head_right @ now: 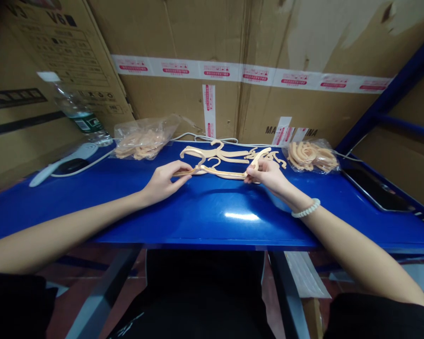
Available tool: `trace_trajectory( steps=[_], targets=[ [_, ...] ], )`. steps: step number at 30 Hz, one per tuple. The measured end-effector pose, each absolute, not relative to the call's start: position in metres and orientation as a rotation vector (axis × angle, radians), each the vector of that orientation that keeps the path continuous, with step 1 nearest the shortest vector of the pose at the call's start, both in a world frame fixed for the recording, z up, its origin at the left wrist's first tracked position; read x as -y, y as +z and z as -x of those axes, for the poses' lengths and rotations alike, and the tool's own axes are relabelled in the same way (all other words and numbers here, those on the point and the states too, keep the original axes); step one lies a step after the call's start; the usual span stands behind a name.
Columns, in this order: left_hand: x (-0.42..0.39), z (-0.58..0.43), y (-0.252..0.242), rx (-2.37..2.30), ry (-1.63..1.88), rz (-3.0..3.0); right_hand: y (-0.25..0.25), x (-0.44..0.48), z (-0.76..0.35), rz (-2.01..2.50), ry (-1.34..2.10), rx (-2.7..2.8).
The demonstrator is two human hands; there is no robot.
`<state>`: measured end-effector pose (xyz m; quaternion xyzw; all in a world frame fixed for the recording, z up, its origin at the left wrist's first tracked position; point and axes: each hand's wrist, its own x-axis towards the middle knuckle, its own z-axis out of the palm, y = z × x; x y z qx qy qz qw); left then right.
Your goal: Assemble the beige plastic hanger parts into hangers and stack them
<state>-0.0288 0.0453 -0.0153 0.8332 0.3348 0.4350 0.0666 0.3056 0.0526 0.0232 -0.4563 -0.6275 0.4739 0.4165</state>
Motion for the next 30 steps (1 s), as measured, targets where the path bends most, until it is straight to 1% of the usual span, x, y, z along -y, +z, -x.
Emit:
trace_trajectory(
  steps=[13, 16, 20, 23, 27, 30],
  targets=[
    [-0.044, 0.027, -0.015, -0.977, 1.300, -2.541, 0.019, -0.051, -0.298, 1.190, 0.793, 1.703],
    [-0.044, 0.027, -0.016, -0.997, 1.292, -2.520, 0.020, -0.049, -0.296, 1.178, 0.749, 1.707],
    [-0.045, 0.028, -0.017, -1.019, 1.280, -2.512, 0.021, -0.049, -0.295, 1.183, 0.885, 1.679],
    [-0.046, 0.029, -0.017, -0.990, 1.292, -2.549, 0.023, -0.049, -0.296, 1.172, 1.082, 1.655],
    [-0.047, 0.030, -0.016, -0.966, 1.335, -2.571, 0.029, -0.050, -0.302, 1.061, 1.345, 1.485],
    [-0.047, 0.030, -0.015, -0.953, 1.351, -2.573, 0.033, -0.051, -0.306, 1.062, 1.429, 1.441]
  ],
)
